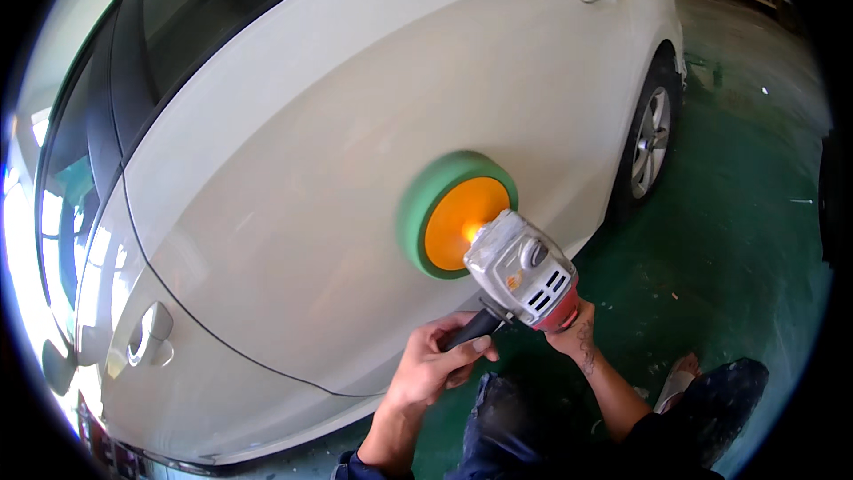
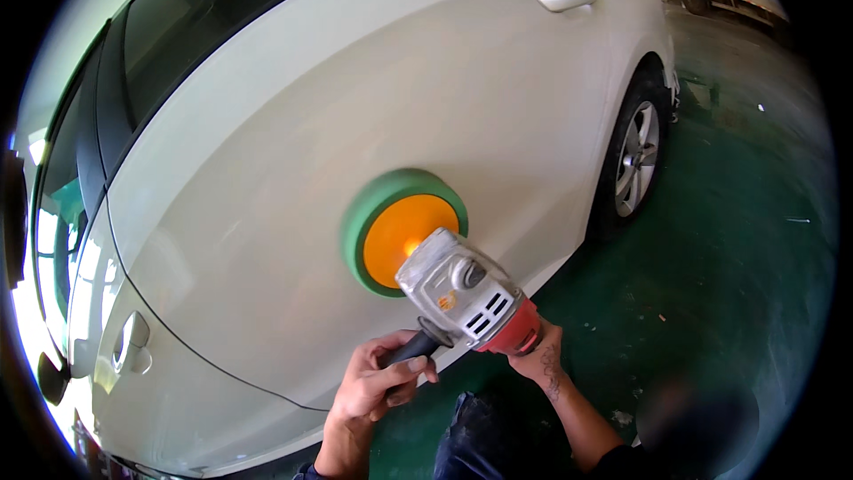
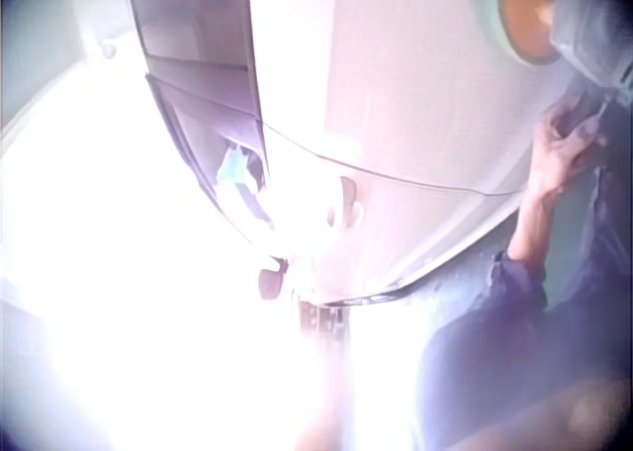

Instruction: The person uses a power polisher with a green and yellow pad to polish the side and rear panels of a white car. They move the tool systematically along the bodywork, occasionally pausing to touch the surface.

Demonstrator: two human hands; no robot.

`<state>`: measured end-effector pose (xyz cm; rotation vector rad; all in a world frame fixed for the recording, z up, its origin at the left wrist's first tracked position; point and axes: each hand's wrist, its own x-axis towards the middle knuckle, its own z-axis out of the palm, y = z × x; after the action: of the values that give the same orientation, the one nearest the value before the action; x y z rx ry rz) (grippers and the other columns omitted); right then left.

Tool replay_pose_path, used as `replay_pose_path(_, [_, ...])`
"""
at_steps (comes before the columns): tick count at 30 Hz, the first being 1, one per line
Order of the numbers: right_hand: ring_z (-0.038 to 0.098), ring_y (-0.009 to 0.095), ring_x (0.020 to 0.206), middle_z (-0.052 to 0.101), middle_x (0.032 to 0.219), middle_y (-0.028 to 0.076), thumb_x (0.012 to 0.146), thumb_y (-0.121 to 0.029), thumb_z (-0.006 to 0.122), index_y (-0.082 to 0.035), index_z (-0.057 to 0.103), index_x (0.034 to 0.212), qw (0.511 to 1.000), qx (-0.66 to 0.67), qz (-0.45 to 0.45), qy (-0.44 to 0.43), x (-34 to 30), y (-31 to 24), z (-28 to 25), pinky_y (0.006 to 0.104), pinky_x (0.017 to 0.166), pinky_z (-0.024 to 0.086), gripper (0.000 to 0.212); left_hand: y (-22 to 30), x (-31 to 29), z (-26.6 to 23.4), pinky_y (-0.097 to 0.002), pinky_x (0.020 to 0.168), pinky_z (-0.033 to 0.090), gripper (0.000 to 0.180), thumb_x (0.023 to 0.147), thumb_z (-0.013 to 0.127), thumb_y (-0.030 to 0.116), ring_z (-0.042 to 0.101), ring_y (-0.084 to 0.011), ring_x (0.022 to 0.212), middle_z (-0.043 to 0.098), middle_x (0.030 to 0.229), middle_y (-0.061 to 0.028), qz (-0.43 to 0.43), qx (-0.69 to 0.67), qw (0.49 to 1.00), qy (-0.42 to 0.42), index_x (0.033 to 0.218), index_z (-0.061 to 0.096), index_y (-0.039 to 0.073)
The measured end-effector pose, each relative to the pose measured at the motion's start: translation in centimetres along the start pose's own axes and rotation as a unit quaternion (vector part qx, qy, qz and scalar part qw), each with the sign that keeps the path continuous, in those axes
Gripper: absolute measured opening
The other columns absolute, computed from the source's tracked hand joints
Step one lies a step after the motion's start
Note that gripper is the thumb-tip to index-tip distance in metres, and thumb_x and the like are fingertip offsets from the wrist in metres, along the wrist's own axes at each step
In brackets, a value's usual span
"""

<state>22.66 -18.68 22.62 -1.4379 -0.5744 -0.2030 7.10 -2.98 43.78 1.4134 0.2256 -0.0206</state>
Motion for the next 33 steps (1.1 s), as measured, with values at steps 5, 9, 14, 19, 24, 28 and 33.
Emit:
replay_pose_path(5, [0.071, 0.027, 0.079, 0.071, 0.086, 0.013, 0.062, -0.014, 0.088, -0.003, 0.070, 0.097, 0.993, -0.082, -0.086, -0.010, -1.8, 0.6, 3.0, 0.0353, 0.072, 0.057, 0.041, -3.1, -4.7, -4.6, -0.0225, 0.043, 0.033, 0.034, 0.084, 0.076, 0.013, 0.047, -0.0075, 0.048, 0.070, 0.079, -0.0141, 0.051, 0.103, 0.988, 0.103, 0.110, 0.066, -0.008])
replay_pose_path(9, [0.067, 0.033, 0.066, 0.065, 0.073, 0.013, 0.058, -0.022, 0.091, -0.005, 0.068, 0.081, 0.984, -0.105, -0.133, -0.056, -3.5, -0.7, 5.5, 0.0381, 0.063, 0.054, 0.037, -7.4, -10.3, -8.7, -0.0241, 0.054, 0.043, 0.036, 0.082, 0.080, 0.015, 0.061, -0.0124, 0.064, 0.071, 0.083, -0.0134, 0.080, 0.046, 0.985, 0.147, 0.106, 0.068, -0.009])
replay_pose_path(14, [0.063, 0.034, 0.062, 0.060, 0.065, 0.013, 0.056, -0.024, 0.092, -0.005, 0.064, 0.075, 0.979, -0.095, -0.167, -0.063, -3.1, -2.2, 5.7, 0.0387, 0.060, 0.052, 0.039, -7.8, -10.8, -8.5, -0.0277, 0.062, 0.051, 0.040, 0.077, 0.081, 0.013, 0.068, -0.0203, 0.075, 0.072, 0.091, -0.0168, 0.148, -0.033, 0.976, 0.159, 0.106, 0.068, -0.011])
replay_pose_path(19, [0.063, 0.033, 0.062, 0.062, 0.069, 0.012, 0.055, -0.023, 0.092, -0.005, 0.064, 0.078, 0.973, -0.154, -0.168, -0.043, -1.1, -2.4, 3.0, 0.0381, 0.059, 0.052, 0.040, -6.8, -8.3, -6.9, -0.0311, 0.068, 0.054, 0.039, 0.079, 0.080, 0.012, 0.068, -0.0215, 0.078, 0.071, 0.093, -0.0179, 0.147, -0.044, 0.980, 0.126, 0.106, 0.067, -0.012])
replay_pose_path(24, [0.064, 0.032, 0.065, 0.063, 0.072, 0.012, 0.054, -0.024, 0.093, -0.005, 0.064, 0.078, 0.979, -0.146, -0.137, -0.031, -1.5, -1.3, 2.9, 0.0384, 0.060, 0.053, 0.042, -6.1, -7.3, -6.4, -0.0319, 0.069, 0.055, 0.038, 0.079, 0.082, 0.012, 0.068, -0.0211, 0.078, 0.071, 0.094, -0.0181, 0.118, -0.035, 0.985, 0.120, 0.105, 0.068, -0.012])
replay_pose_path(28, [0.065, 0.033, 0.065, 0.063, 0.072, 0.013, 0.054, -0.027, 0.093, -0.005, 0.063, 0.077, 0.975, -0.142, -0.151, -0.078, -2.2, -1.9, 4.0, 0.0393, 0.061, 0.053, 0.044, -8.7, -9.8, -8.1, -0.0325, 0.064, 0.056, 0.041, 0.073, 0.084, 0.010, 0.069, -0.0224, 0.072, 0.071, 0.093, -0.0191, 0.149, -0.063, 0.972, 0.169, 0.103, 0.067, -0.013])
replay_pose_path(33, [0.065, 0.033, 0.065, 0.063, 0.070, 0.012, 0.054, -0.032, 0.094, -0.006, 0.063, 0.077, 0.973, -0.104, -0.179, -0.101, -2.8, -3.5, 5.8, 0.0409, 0.061, 0.053, 0.047, -11.2, -12.3, -10.2, -0.0329, 0.056, 0.058, 0.069, 0.067, 0.086, 0.006, 0.070, -0.0258, 0.068, 0.069, 0.097, -0.0229, 0.157, -0.122, 0.959, 0.201, 0.124, 0.052, -0.015])
